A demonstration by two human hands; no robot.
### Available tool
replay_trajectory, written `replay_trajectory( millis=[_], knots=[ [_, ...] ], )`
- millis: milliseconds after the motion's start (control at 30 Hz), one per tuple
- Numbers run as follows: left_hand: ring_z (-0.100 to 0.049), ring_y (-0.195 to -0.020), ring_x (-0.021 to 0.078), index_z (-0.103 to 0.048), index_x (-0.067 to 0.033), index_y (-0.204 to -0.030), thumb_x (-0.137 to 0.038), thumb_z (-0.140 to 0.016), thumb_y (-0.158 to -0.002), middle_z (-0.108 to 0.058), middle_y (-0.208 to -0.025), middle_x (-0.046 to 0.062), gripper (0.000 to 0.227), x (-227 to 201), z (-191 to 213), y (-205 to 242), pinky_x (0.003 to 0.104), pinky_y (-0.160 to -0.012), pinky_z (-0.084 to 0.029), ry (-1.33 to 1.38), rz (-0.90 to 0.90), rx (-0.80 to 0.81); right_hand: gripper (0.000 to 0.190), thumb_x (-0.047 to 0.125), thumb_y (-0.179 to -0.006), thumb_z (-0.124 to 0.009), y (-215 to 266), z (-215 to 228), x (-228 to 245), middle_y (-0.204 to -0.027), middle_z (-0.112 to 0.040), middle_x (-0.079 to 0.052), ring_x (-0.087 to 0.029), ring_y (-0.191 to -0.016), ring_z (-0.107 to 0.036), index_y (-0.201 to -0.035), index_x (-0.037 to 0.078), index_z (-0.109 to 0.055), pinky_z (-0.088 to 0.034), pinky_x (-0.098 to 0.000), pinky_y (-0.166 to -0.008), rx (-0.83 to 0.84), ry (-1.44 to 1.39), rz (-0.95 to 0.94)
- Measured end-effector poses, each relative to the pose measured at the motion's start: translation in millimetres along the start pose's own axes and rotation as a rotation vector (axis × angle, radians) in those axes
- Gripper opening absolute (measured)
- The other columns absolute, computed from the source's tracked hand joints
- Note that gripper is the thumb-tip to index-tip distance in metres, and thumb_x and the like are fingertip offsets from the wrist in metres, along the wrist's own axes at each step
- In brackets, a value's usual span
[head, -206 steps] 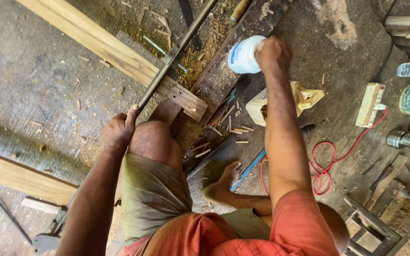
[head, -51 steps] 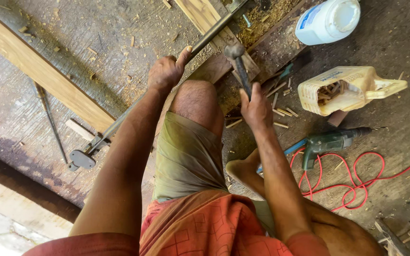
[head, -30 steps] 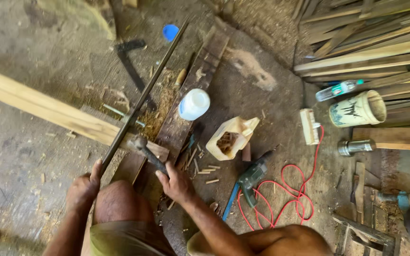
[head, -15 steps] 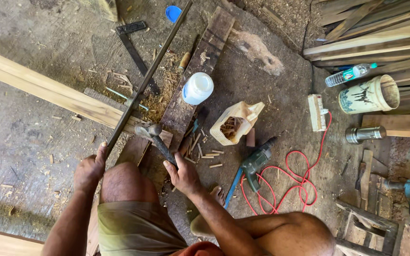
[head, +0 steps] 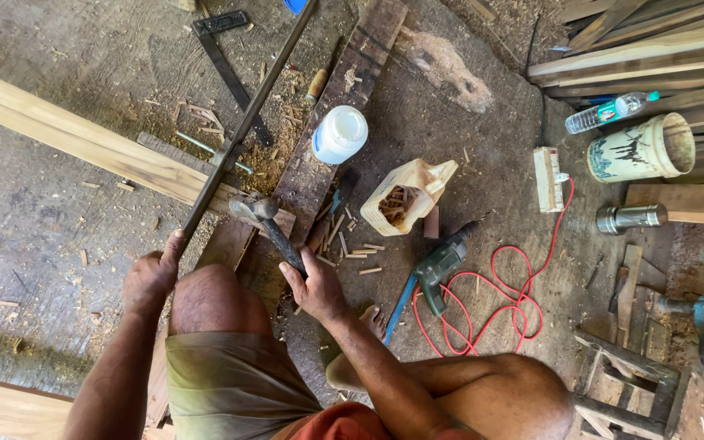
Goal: The person assembles a wooden furniture frame by applying glue to wooden dowels, inserting them into holes, and hammering pieces together using a hammer and a mallet.
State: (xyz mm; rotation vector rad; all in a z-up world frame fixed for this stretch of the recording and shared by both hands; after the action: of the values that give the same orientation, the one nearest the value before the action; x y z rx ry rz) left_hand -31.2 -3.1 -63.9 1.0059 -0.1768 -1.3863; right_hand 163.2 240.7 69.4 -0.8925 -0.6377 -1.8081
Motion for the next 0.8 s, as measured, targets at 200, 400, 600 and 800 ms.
replay_trajectory(
  millis=[200,400,600,800],
  knots=[
    [-0.067,-0.114,0.0443,-0.071,0.0004,-0.125,-0.093,-0.029,-0.087,-0.07,-0.118,0.032,0.109,-4.9,6.2,8.6,0.057,-0.093,-0.055,0.024,0.028,-0.004,0.026,0.031,-0.106,-0.061,0.6,-1.2,1.9,-0.07,-0.061,-0.004,-0.014,-0.058,-0.062,-0.108,0.005,-0.058,-0.049,-0.0323,-0.049,-0.036,0.029,0.041],
    [-0.059,-0.125,0.049,-0.076,0.0034,-0.113,-0.088,-0.038,-0.091,-0.066,-0.124,0.037,0.102,-4.6,8.2,4.0,0.054,-0.11,-0.042,0.029,0.035,-0.017,0.026,0.034,-0.103,-0.065,1.3,2.0,5.3,-0.08,-0.069,-0.011,-0.028,-0.071,-0.07,-0.105,0.008,-0.063,-0.055,-0.0399,-0.059,-0.078,0.066,-0.014],
    [-0.063,-0.1,0.054,-0.064,-0.0286,-0.147,-0.063,-0.022,-0.103,-0.068,-0.109,0.031,0.07,-3.7,-4.6,2.4,0.062,-0.087,-0.047,-0.25,-0.412,-0.115,0.027,0.026,-0.108,-0.064,-20.3,36.1,29.9,-0.092,-0.066,-0.014,-0.031,-0.078,-0.066,-0.12,0.003,-0.058,-0.054,-0.0416,-0.068,-0.159,0.074,0.144],
    [-0.066,-0.108,0.0474,-0.079,-0.002,-0.099,-0.09,-0.04,-0.09,-0.07,-0.103,0.032,0.097,-12.1,13.0,9.8,0.055,-0.095,-0.052,-0.001,-0.063,-0.122,0.03,0.022,-0.112,-0.058,-32.0,21.1,13.8,-0.084,-0.063,-0.008,-0.023,-0.062,-0.062,-0.125,-0.004,-0.053,-0.054,-0.0364,-0.053,-0.164,-0.013,0.257]
  ],
)
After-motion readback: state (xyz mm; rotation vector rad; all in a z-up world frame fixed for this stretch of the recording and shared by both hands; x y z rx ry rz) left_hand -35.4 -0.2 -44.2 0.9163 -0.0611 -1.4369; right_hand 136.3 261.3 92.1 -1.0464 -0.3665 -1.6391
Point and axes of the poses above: each hand's wrist, its own y-axis away from the middle knuckle, its own z-axis out of the back of the hand, x = y × z, the point moved 4 cm from there along -y, towards the middle knuckle
